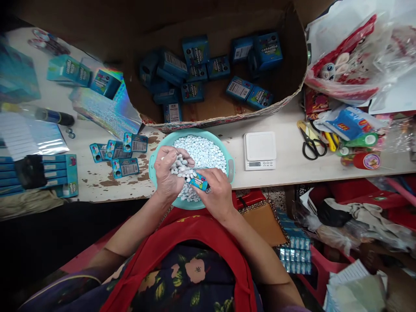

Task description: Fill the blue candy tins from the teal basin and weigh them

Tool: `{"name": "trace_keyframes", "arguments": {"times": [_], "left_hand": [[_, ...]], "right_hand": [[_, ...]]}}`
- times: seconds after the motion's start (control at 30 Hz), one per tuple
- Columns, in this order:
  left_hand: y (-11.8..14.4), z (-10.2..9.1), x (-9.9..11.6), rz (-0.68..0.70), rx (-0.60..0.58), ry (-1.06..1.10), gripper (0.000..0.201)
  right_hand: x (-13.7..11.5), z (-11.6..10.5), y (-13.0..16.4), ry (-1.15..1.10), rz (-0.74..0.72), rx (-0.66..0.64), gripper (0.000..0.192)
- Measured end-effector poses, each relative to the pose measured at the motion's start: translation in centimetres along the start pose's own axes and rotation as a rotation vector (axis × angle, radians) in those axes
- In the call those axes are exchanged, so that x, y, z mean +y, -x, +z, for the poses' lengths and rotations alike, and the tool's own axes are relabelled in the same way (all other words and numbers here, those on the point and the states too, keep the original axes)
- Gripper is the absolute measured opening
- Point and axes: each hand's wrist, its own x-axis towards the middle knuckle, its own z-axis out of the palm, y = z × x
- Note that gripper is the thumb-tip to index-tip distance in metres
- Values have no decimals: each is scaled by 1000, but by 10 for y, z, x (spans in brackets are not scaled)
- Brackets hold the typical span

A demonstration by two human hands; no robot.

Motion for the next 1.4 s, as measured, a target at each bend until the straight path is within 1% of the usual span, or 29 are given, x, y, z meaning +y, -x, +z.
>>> {"name": "trace_keyframes", "arguments": {"times": [0.1,0.2,0.4,0.57,0.7,0.8,0.93,1.03,1.17,1.3,1.4], "left_hand": [[0,3,1,26,-8,-20,22],[-2,4,1,57,17,-21,22],[-3,7,1,50,94,-67,25],[-1,7,-5,65,134,-139,29],[1,8,-8,94,124,-126,28],[2,8,-8,114,131,-123,30],[3,10,-7,122,118,-95,32],[3,12,-7,115,135,-82,36],[3,15,-2,94,138,-80,41],[2,18,13,81,93,-8,44],[1,20,19,56,75,0,45]], "right_hand": [[-1,-1,-2,21,-36,-4,28],[-2,-2,-5,31,-56,13,28],[-3,-2,-7,22,-21,11,28],[2,-2,-8,-13,1,21,29],[5,-1,-9,-66,-4,10,29],[8,-1,-9,-93,2,21,32],[12,1,-8,-143,20,8,33],[16,5,-7,-203,30,14,35],[22,8,-5,-288,55,48,38],[26,4,-2,-409,95,46,40],[28,0,-1,-415,131,68,38]]}}
